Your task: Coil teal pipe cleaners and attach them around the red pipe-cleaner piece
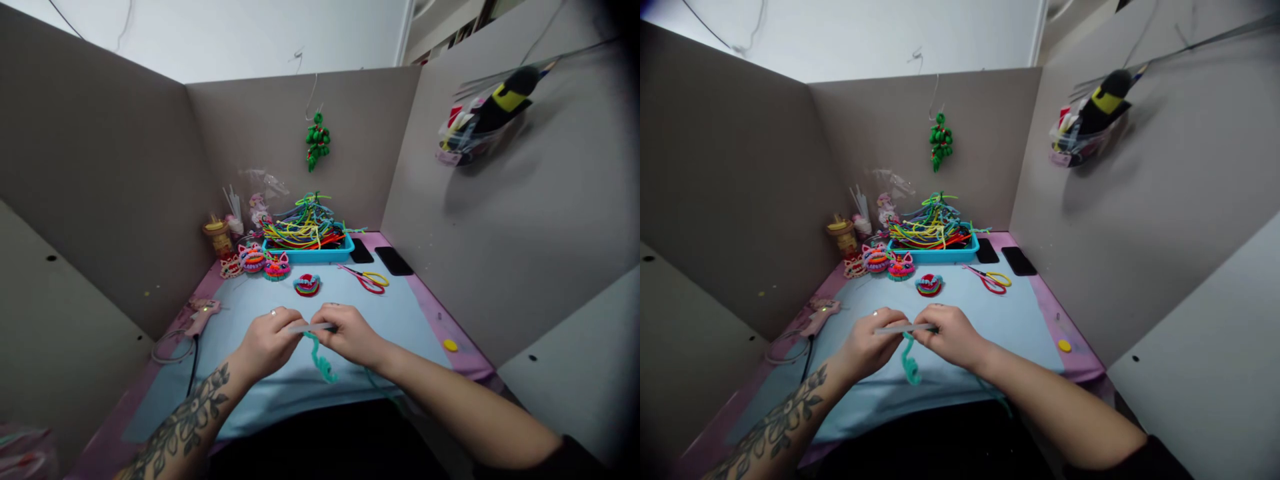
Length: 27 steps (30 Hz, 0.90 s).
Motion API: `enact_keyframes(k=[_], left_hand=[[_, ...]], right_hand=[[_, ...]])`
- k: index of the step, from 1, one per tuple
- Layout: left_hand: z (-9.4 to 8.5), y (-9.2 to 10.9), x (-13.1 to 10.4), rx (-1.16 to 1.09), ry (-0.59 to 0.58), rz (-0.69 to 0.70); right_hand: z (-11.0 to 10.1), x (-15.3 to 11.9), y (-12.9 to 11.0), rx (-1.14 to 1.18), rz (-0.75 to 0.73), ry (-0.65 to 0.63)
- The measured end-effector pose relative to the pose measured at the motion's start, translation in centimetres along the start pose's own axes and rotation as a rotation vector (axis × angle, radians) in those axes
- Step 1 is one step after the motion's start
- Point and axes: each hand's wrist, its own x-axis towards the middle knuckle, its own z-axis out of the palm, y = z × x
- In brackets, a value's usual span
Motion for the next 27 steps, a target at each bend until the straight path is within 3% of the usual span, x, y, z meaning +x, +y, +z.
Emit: enact_keyframes(k=[5,9,14,18,23,25,27], left_hand=[[0.0,0.3,0.1,-0.036,-0.032,-0.046],[0.4,0.9,0.1,-0.14,-0.02,-0.168],[2.2,2.6,-0.5,-0.316,0.131,-0.427],[3.7,3.6,-1.2,-0.306,0.203,-0.533],[3.4,3.1,-0.2,-0.349,0.113,-0.654],[2.9,2.6,0.6,-0.51,0.068,-0.786],[2.3,2.2,1.2,-0.839,0.003,-0.968]], right_hand=[[0.4,-0.3,0.0,-0.181,-0.13,0.09],[0.6,-0.5,0.1,-0.274,-0.237,0.154],[1.1,-1.0,0.2,-0.238,-0.261,0.238],[1.4,-1.6,0.3,-0.302,-0.298,0.258],[0.4,-1.3,0.4,-0.645,-0.459,0.169],[-0.4,-0.7,0.2,-0.784,-0.546,0.159],[-1.2,-0.1,-0.1,-0.872,-0.654,0.136]])
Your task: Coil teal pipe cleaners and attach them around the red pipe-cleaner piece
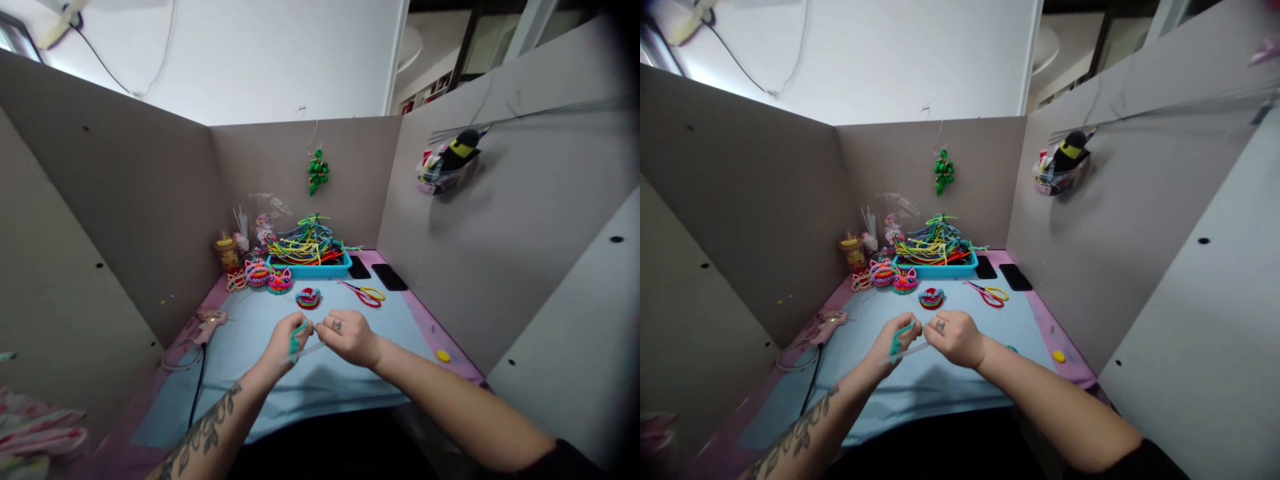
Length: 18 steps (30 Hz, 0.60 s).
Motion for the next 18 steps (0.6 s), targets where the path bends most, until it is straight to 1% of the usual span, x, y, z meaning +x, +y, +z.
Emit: enact_keyframes(k=[2,4,5,6,7,8,9,10,12,14,16,18], left_hand=[[-0.3,0.5,0.2,-0.325,-0.118,-0.262],[-0.4,0.7,0.0,-0.575,-0.205,-0.486],[-0.3,0.8,-0.3,-0.656,-0.246,-0.565],[-0.2,0.9,-0.6,-0.717,-0.272,-0.6],[0.0,0.9,-1.0,-0.761,-0.274,-0.591],[0.2,0.9,-1.4,-0.784,-0.252,-0.544],[0.5,0.8,-1.8,-0.778,-0.205,-0.464],[0.7,0.6,-2.2,-0.737,-0.145,-0.367],[1.1,0.0,-2.8,-0.583,-0.047,-0.191],[1.2,-0.6,-3.1,-0.43,-0.017,-0.072],[1.0,-0.9,-3.1,-0.343,-0.013,0.02],[0.7,-0.9,-3.0,-0.264,0.006,0.106]], right_hand=[[-0.4,0.5,0.4,-0.02,-0.083,0.004],[-0.7,0.7,0.4,0.003,-0.092,0.009],[-0.8,0.7,0.2,0.026,-0.073,0.01],[-0.9,0.6,0.0,0.056,-0.041,0.01],[-0.9,0.5,-0.3,0.097,0.003,0.006],[-0.8,0.4,-0.7,0.152,0.061,-0.003],[-0.8,0.2,-1.0,0.224,0.137,-0.014],[-0.9,0.1,-1.3,0.313,0.229,-0.025],[-1.0,0.0,-1.9,0.531,0.452,-0.059],[-1.3,0.1,-2.2,0.776,0.697,-0.126],[-1.4,0.3,-2.2,1.01,0.926,-0.204],[-1.4,0.5,-2.2,1.207,1.101,-0.262]])
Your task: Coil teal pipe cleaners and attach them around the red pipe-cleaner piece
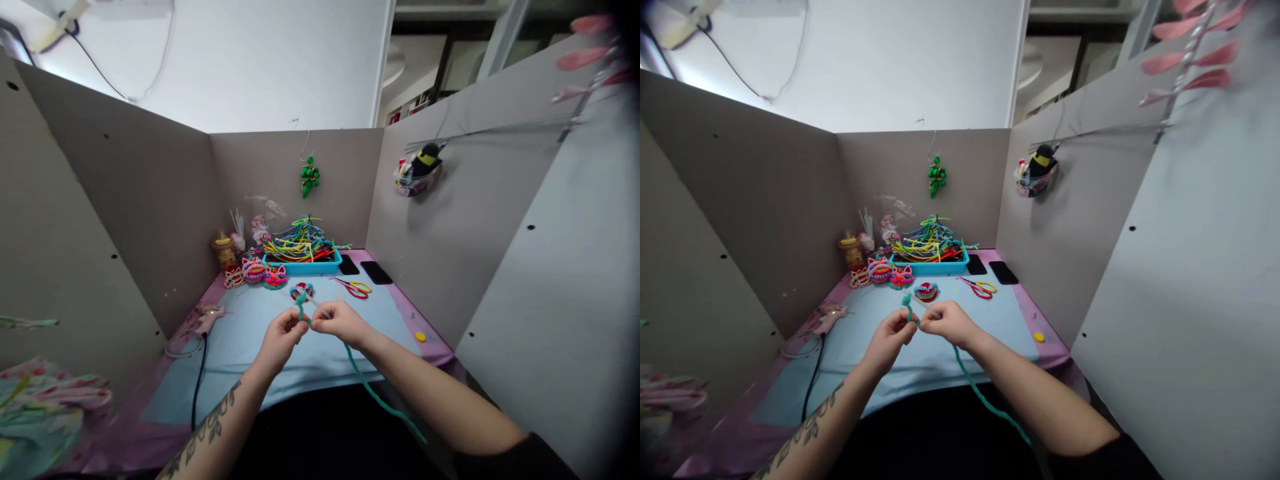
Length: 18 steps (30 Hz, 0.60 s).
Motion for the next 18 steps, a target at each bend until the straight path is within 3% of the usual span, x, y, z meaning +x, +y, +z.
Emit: enact_keyframes(k=[4,9,11,14,18], left_hand=[[0.0,0.8,-0.2,0.199,0.106,0.181],[0.7,0.1,-0.8,0.177,0.322,0.198],[0.7,-0.7,-0.8,0.068,0.318,0.132],[0.3,-1.5,-0.7,-0.034,0.237,0.072],[-0.4,-1.2,-0.6,0.113,0.205,0.17]], right_hand=[[0.7,0.3,0.1,0.198,0.158,-0.042],[2.7,0.0,0.1,0.066,-0.052,0.192],[3.2,-0.1,0.0,-0.043,-0.135,0.27],[3.3,-0.1,0.1,-0.059,-0.122,0.262],[2.9,0.0,0.5,0.097,-0.014,0.176]])
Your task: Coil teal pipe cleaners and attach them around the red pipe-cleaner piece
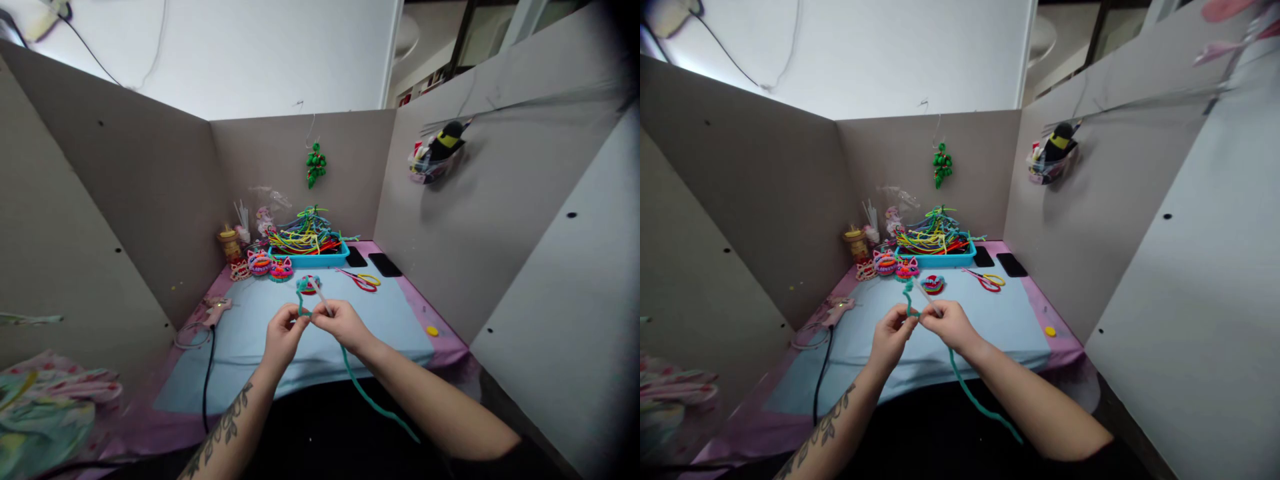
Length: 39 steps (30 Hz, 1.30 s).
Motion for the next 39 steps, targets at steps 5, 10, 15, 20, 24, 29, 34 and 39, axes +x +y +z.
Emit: enact_keyframes(k=[5,10,15,20,24,29,34,39], left_hand=[[-0.3,1.1,0.1,0.181,0.037,0.222],[-0.2,1.2,0.0,0.155,0.094,0.186],[0.5,0.4,0.0,-0.051,0.114,-0.123],[1.7,0.6,0.6,-0.325,0.132,-0.387],[1.8,1.3,1.0,-0.414,-0.027,-0.616],[1.0,1.3,0.7,-0.376,-0.146,-0.62],[-0.1,1.9,0.5,-0.134,-0.179,-0.199],[-0.3,2.3,0.4,-0.021,-0.22,0.002]], right_hand=[[0.2,-0.1,-0.2,0.146,0.056,-0.033],[0.8,-0.3,-0.4,0.14,0.02,0.003],[1.2,-0.4,0.0,-0.179,-0.28,0.137],[-0.3,0.4,0.0,-0.698,-0.779,0.15],[-2.5,1.2,-0.9,-1.061,-1.049,-0.099],[-3.7,1.1,-1.4,-0.936,-0.885,-0.286],[-3.2,0.3,-1.6,-0.229,-0.168,-0.344],[-2.6,-0.1,-1.4,0.137,0.153,-0.367]])
